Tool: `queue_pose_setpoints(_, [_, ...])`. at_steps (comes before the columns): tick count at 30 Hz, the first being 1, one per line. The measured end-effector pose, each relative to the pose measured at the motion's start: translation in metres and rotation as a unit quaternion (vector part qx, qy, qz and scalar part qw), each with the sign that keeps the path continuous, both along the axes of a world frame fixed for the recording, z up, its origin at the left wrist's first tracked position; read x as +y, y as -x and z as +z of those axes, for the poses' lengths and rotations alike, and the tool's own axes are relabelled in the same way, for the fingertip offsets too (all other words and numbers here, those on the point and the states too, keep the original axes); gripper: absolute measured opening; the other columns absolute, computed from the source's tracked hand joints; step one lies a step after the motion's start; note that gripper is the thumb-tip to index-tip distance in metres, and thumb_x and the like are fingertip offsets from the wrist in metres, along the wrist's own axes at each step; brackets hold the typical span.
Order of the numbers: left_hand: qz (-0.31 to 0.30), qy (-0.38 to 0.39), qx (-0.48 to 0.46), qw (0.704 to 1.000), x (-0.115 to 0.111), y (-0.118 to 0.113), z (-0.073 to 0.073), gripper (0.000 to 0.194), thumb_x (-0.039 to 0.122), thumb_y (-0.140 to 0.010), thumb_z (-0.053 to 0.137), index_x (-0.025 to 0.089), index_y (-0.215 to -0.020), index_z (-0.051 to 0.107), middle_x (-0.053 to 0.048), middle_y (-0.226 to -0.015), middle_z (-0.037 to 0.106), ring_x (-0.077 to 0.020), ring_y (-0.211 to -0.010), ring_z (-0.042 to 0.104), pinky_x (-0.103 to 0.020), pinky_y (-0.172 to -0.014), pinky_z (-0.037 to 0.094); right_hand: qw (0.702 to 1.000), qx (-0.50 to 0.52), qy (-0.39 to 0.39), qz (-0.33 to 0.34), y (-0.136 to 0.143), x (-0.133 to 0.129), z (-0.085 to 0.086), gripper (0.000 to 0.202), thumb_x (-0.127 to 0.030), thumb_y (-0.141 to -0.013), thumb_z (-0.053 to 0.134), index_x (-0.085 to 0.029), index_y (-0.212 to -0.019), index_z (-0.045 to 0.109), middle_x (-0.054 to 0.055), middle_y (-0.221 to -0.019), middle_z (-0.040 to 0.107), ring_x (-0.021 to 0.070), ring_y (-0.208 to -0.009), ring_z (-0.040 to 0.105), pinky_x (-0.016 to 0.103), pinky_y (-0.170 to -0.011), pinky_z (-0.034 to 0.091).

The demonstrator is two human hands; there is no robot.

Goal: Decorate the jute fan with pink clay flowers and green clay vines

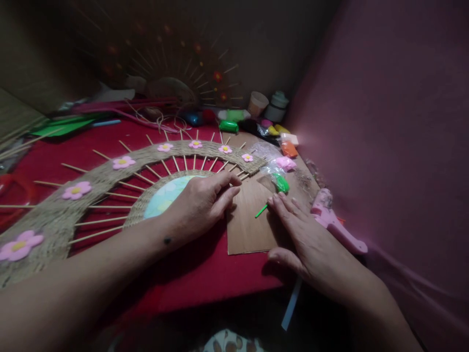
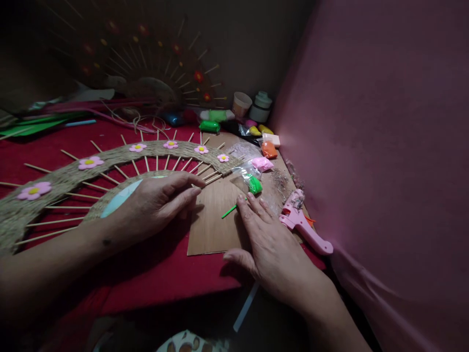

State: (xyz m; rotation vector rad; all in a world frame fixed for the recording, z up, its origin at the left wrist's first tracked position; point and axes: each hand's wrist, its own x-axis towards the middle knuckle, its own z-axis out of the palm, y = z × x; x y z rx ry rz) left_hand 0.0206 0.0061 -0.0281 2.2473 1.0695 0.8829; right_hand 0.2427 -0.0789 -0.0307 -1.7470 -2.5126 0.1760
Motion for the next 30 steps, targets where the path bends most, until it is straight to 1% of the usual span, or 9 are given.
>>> queue_pose_setpoints(3, [0.005,-0.015,0.006,1.000,0.000,0.000,0.001,0.015,0.020,-0.087,0.048,0.016,-0.091,0.061,0.002,-0.060,0.063,-0.0099,-0.055,0.059,-0.021,-0.055,0.043,1.000,0.003,-0.009,0.012,0.006,0.010,0.005,0.085,-0.063,-0.084,0.042,-0.014,-0.147,0.015,0.011,-0.153,0.012,0.0247,-0.140,0.007,0.048,-0.111,0.022])
queue_pose_setpoints(6, [0.001,-0.017,0.007,1.000,0.000,0.000,0.002,0.016,0.020,-0.086,0.048,0.015,-0.092,0.062,0.001,-0.059,0.063,-0.0099,-0.056,0.059,-0.021,-0.055,0.043,1.000,0.005,-0.006,0.024,0.011,0.017,0.006,0.085,-0.062,-0.084,0.042,-0.012,-0.147,0.015,0.013,-0.153,0.012,0.0243,-0.140,0.005,0.048,-0.111,0.021])
queue_pose_setpoints(9, [-0.001,-0.010,0.003,1.000,0.001,0.000,0.002,0.016,0.020,-0.087,0.048,0.015,-0.093,0.062,0.002,-0.058,0.063,-0.0094,-0.053,0.058,-0.020,-0.054,0.042,0.999,0.004,0.009,0.031,0.009,0.011,0.002,0.083,-0.061,-0.084,0.043,-0.014,-0.147,0.016,0.012,-0.152,0.016,0.0244,-0.140,0.007,0.048,-0.111,0.022])
queue_pose_setpoints(13, [0.001,-0.014,0.003,1.000,0.001,0.001,0.001,0.015,0.020,-0.087,0.048,0.016,-0.092,0.061,0.002,-0.059,0.063,-0.0094,-0.053,0.058,-0.020,-0.053,0.042,1.000,-0.007,0.017,0.010,-0.002,-0.005,-0.002,0.082,-0.059,-0.084,0.045,-0.017,-0.147,0.015,0.010,-0.152,0.018,0.0259,-0.139,0.014,0.049,-0.110,0.026])
queue_pose_setpoints(16, [0.001,-0.007,0.001,1.000,0.001,0.000,0.001,0.015,0.019,-0.087,0.047,0.016,-0.091,0.061,0.002,-0.060,0.063,-0.0094,-0.054,0.059,-0.020,-0.054,0.043,1.000,-0.002,-0.001,0.016,-0.007,-0.010,0.002,0.083,-0.058,-0.084,0.046,-0.017,-0.148,0.011,0.009,-0.152,0.019,0.0252,-0.139,0.016,0.048,-0.110,0.025])
queue_pose_setpoints(20, [0.004,-0.004,0.003,1.000,0.001,0.000,0.003,0.016,0.019,-0.087,0.046,0.015,-0.090,0.061,0.003,-0.058,0.062,-0.0089,-0.054,0.058,-0.020,-0.055,0.043,1.000,0.009,-0.027,0.011,-0.007,-0.003,0.008,0.084,-0.059,-0.084,0.046,-0.018,-0.148,0.011,0.007,-0.153,0.018,0.0226,-0.140,0.017,0.045,-0.111,0.025])
queue_pose_setpoints(22, [0.006,-0.005,0.007,1.000,0.001,0.000,0.004,0.016,0.020,-0.086,0.047,0.015,-0.091,0.061,0.003,-0.058,0.062,-0.0089,-0.054,0.058,-0.020,-0.055,0.043,1.000,0.010,-0.017,0.007,-0.005,0.001,0.007,0.084,-0.060,-0.083,0.046,-0.018,-0.148,0.012,0.006,-0.153,0.017,0.0218,-0.140,0.015,0.044,-0.111,0.024])
queue_pose_setpoints(25, [0.007,-0.004,0.011,1.000,0.000,0.000,0.003,0.016,0.020,-0.087,0.047,0.015,-0.091,0.061,0.002,-0.059,0.062,-0.0088,-0.054,0.058,-0.020,-0.054,0.043,1.000,0.010,0.006,0.002,-0.002,0.003,0.002,0.085,-0.062,-0.083,0.045,-0.017,-0.148,0.014,0.006,-0.154,0.015,0.0224,-0.140,0.013,0.043,-0.112,0.023])
queue_pose_setpoints(30, [0.005,-0.013,0.017,1.000,0.001,0.000,0.001,0.016,0.021,-0.087,0.047,0.016,-0.092,0.061,0.003,-0.059,0.062,-0.0091,-0.054,0.058,-0.020,-0.054,0.043,0.998,0.014,0.051,-0.035,-0.003,-0.004,-0.004,0.089,-0.066,-0.080,0.044,-0.016,-0.148,0.015,0.009,-0.153,0.018,0.0263,-0.139,0.018,0.047,-0.111,0.025])
